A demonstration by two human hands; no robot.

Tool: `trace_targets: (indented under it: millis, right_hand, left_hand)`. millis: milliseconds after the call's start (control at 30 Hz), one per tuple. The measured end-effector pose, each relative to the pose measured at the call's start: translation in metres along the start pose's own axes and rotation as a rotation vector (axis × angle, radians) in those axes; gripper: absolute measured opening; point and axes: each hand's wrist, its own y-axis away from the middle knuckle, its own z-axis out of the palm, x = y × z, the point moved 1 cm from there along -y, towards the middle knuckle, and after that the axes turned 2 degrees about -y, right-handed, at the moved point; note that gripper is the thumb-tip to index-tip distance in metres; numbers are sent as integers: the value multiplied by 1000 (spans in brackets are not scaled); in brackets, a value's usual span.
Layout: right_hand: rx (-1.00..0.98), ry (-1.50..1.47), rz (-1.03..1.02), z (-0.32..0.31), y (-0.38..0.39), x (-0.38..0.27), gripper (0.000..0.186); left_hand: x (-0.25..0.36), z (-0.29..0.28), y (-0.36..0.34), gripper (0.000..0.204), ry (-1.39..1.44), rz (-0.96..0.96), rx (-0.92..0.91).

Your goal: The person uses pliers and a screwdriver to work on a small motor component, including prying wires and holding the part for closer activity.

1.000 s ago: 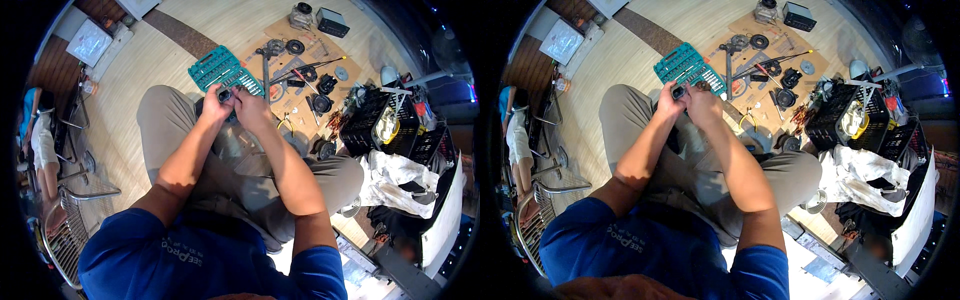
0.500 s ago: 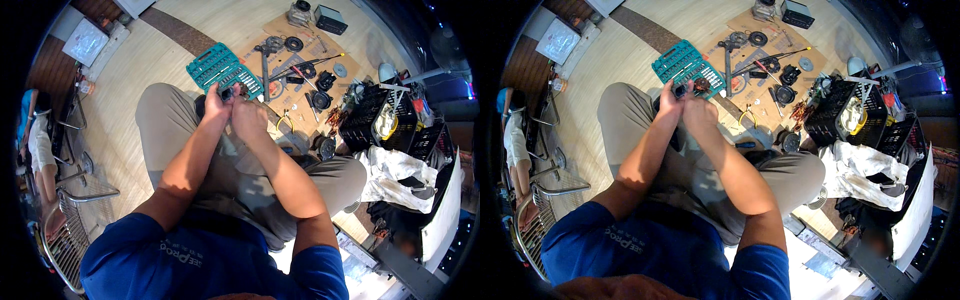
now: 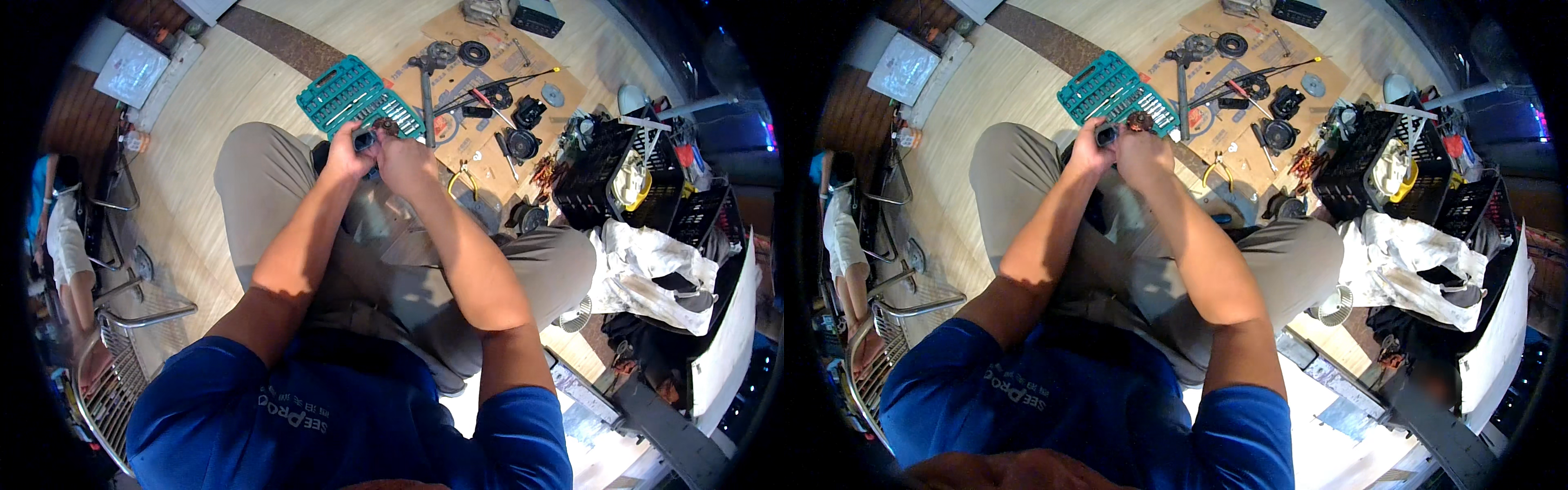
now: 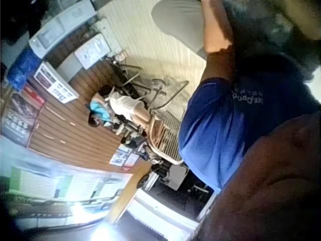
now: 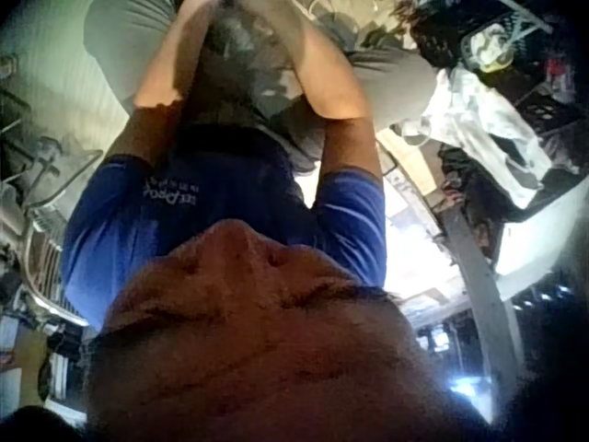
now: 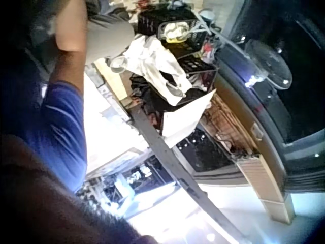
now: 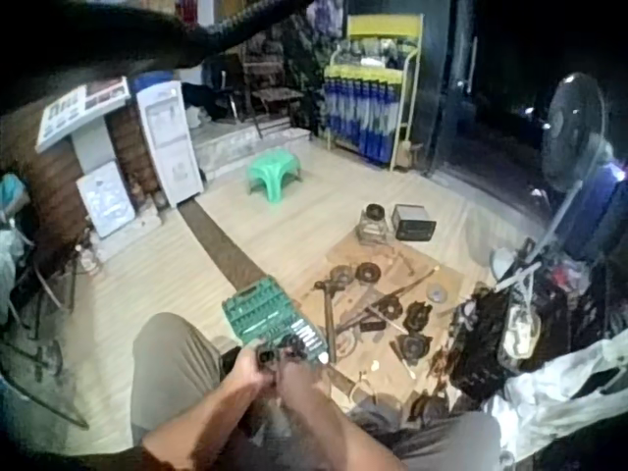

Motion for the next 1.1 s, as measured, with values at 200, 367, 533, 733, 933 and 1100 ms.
trace_targets:
  millis: [200,367,533,733,933,1100]
  right_hand:
    - [87,-50,-97,7,0,20,34]
    - [111,-37,6,17,7,0,35]
    - [78,-140,146,7,10,-11,35]
    - [116,-264,181,7,11,-14,34]
    - [194,-274,170,16,4,-12,33]
    - [211,-294,225,29,-1,3,26]
  left_hand:
    - [0,13,8,44,-74,-5,-65]
    - [-14,26,15,39,-33,205,106]
    - [-13,28,14,53,117,83,150]
    - [-12,14,1,53,63,112,42]
    - [-11,10,-3,37,-9,128,60]
    - [-23,12,-7,27,-111,11,159]
